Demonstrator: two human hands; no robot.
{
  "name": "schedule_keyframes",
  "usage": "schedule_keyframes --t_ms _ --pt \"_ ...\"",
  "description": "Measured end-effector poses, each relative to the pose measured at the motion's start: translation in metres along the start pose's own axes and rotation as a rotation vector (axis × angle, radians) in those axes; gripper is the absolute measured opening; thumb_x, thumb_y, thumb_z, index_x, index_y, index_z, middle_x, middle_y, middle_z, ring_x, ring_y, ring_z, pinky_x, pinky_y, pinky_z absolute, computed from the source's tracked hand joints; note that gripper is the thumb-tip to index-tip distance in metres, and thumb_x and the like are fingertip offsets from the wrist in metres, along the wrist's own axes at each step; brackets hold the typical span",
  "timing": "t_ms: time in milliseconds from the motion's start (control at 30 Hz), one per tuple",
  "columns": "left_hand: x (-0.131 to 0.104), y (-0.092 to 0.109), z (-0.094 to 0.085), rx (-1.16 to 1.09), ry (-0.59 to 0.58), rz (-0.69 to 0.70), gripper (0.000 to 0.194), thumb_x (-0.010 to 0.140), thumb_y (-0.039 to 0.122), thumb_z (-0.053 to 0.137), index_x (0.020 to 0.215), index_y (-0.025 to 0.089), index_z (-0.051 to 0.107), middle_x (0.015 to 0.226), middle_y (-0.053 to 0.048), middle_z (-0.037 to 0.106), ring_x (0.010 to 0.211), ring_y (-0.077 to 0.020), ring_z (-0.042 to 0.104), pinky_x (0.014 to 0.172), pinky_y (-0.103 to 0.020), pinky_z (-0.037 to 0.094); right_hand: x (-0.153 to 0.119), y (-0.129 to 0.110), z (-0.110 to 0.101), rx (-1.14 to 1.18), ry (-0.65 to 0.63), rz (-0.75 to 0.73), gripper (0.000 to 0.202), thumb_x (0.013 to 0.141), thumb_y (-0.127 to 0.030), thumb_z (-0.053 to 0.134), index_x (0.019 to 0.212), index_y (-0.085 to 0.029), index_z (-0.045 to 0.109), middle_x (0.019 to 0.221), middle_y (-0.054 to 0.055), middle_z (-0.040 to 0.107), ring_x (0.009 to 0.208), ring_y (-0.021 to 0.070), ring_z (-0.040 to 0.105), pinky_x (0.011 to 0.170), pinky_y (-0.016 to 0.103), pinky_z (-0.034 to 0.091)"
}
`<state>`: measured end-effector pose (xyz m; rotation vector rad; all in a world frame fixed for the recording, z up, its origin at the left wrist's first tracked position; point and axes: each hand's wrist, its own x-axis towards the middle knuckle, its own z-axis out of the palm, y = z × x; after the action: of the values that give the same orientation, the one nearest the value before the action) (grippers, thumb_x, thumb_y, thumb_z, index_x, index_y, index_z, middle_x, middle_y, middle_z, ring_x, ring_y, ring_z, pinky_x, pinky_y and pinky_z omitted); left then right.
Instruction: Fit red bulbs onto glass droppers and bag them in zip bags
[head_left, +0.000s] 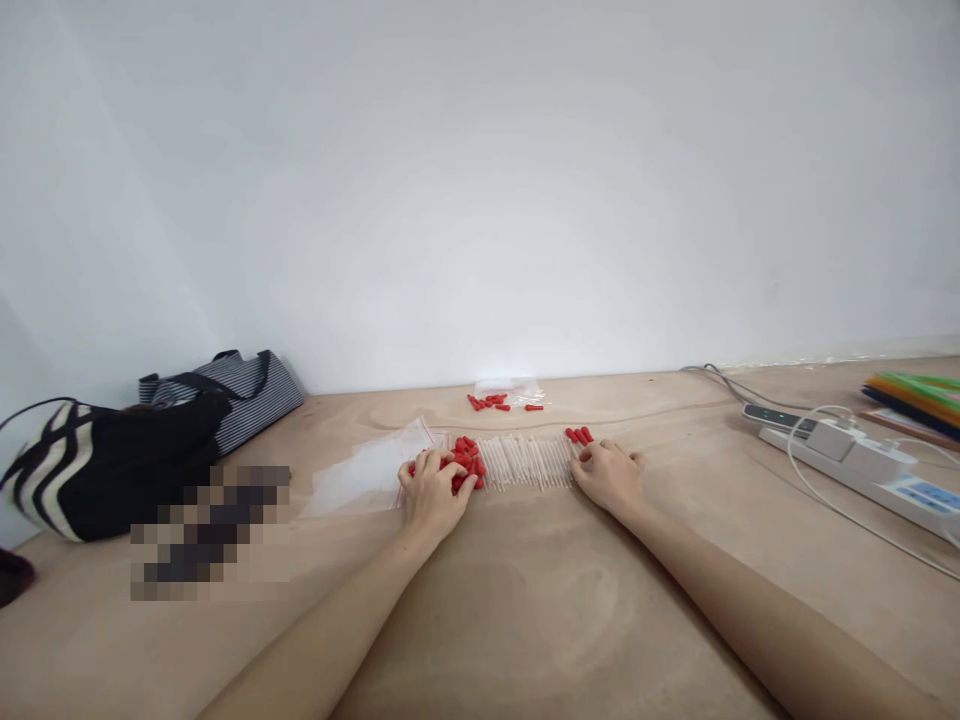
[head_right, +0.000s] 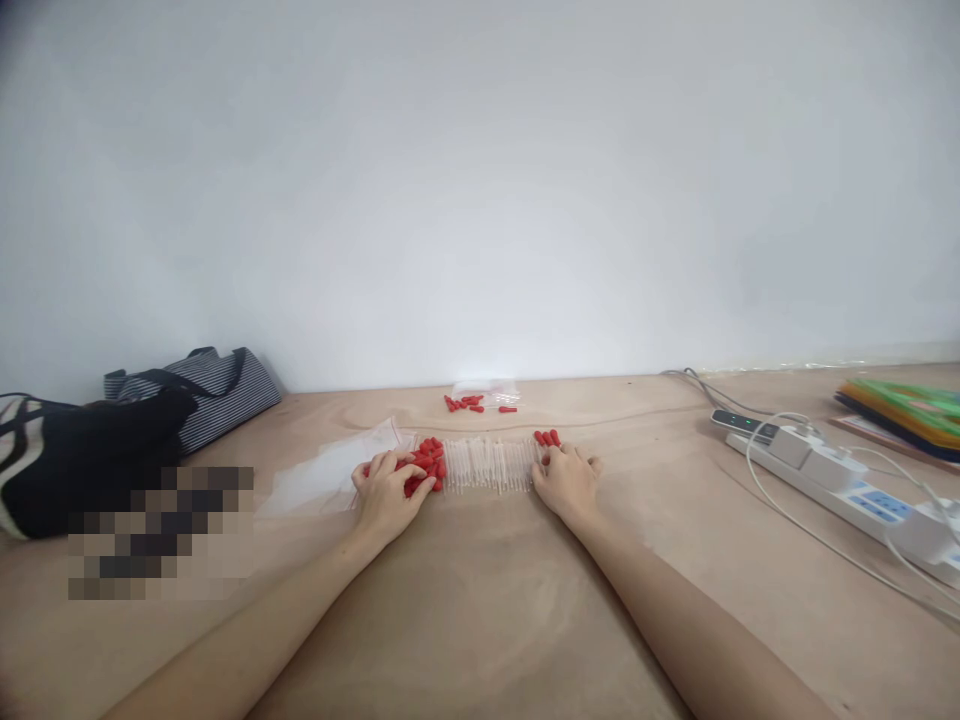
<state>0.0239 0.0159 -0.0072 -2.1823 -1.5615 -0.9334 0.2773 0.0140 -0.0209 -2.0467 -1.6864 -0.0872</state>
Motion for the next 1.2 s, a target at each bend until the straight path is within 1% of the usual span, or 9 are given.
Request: schedule_keyframes --t_ms 200,300,467,567,700,833,1000,1067,1200 --pt "-0.001 0.007 -0.006 -0.054 0.052 -0.021 0.008 0.07 0.024 0.058 0.065 0.02 0.064 0.091 -0.006 0.06 0.091 -0.0245 0.049 0.084 -0.046 0.026 0.001 -0.001 -0.003 -0.045 -0.061 0.058 0.026 0.074 -0.035 0.043 0.074 -0.018 0.063 0.085 0.009 0.062 0.088 0.0249 0.053 0.079 0.043 0.026" --pt "-0.006 0.013 -0.013 -0.135 0.066 0.039 0.008 0.071 0.023 0.057 0.068 0.02 0.063 0.089 -0.005 0.06 0.09 -0.0224 0.051 0.085 -0.043 0.027 0.002 -0.001 -0.004 -0.05 -0.078 0.074 0.027 0.073 -0.037 0.044 0.072 -0.018 0.064 0.081 0.01 0.063 0.086 0.0256 0.054 0.079 0.043 0.027" --pt "-0.016 0.02 -0.022 -0.3 -0.187 0.267 0.006 0.069 0.022 0.056 0.068 0.022 0.062 0.086 -0.002 0.06 0.089 -0.0199 0.051 0.086 -0.041 0.028 0.003 -0.001 -0.006 -0.019 -0.114 0.104 0.03 0.073 -0.04 0.045 0.066 -0.02 0.065 0.074 0.009 0.064 0.082 0.0259 0.056 0.078 0.042 0.028" --pt "-0.017 0.02 -0.023 -0.336 -0.27 0.248 0.007 0.066 0.019 0.057 0.071 0.021 0.061 0.086 -0.003 0.059 0.087 -0.0212 0.051 0.084 -0.044 0.03 0.004 0.0 -0.006 -0.018 -0.133 0.125 0.03 0.073 -0.041 0.045 0.063 -0.022 0.065 0.071 0.008 0.065 0.078 0.0253 0.058 0.076 0.042 0.029" --pt "-0.016 0.023 -0.021 -0.455 -0.308 0.234 0.023 0.067 0.026 0.06 0.088 0.019 0.061 0.09 -0.006 0.057 0.086 -0.0204 0.052 0.079 -0.037 0.04 0.004 0.0 -0.007 0.016 -0.101 0.126 0.03 0.075 -0.039 0.043 0.061 -0.022 0.064 0.067 0.006 0.064 0.072 0.0231 0.058 0.075 0.041 0.03" --pt "-0.017 0.027 -0.013 -0.523 -0.371 0.253 0.019 0.073 0.029 0.058 0.089 0.022 0.064 0.09 -0.005 0.058 0.084 -0.0183 0.054 0.076 -0.032 0.044 -0.002 -0.002 -0.012 0.123 -0.016 -0.061 0.026 0.076 -0.037 0.046 0.066 -0.021 0.063 0.076 0.005 0.064 0.079 0.0209 0.056 0.073 0.034 0.031" --pt "-0.017 0.023 -0.011 -0.51 -0.34 0.218 0.013 0.079 0.02 0.051 0.077 0.02 0.064 0.083 -0.004 0.059 0.08 -0.0164 0.054 0.074 -0.031 0.044 -0.018 -0.004 -0.018 0.241 -0.134 -0.472 0.02 0.074 -0.037 0.054 0.066 -0.021 0.062 0.071 0.001 0.06 0.077 0.0169 0.051 0.072 0.03 0.029" --pt "-0.018 0.021 -0.013 -0.505 -0.328 0.205 0.012 0.079 0.019 0.05 0.078 0.02 0.062 0.082 -0.003 0.059 0.081 -0.0167 0.053 0.075 -0.031 0.043 -0.022 -0.004 -0.019 0.258 -0.18 -0.532 0.017 0.073 -0.036 0.057 0.065 -0.021 0.063 0.069 0.001 0.06 0.077 0.0161 0.051 0.074 0.031 0.028" --pt "-0.019 0.02 -0.015 -0.472 -0.325 0.174 0.008 0.078 0.019 0.049 0.078 0.019 0.057 0.08 -0.003 0.059 0.08 -0.0179 0.052 0.071 -0.032 0.043 -0.024 -0.004 -0.021 0.267 -0.229 -0.526 0.015 0.072 -0.036 0.059 0.068 -0.023 0.064 0.072 0.001 0.061 0.08 0.0169 0.051 0.077 0.033 0.027"
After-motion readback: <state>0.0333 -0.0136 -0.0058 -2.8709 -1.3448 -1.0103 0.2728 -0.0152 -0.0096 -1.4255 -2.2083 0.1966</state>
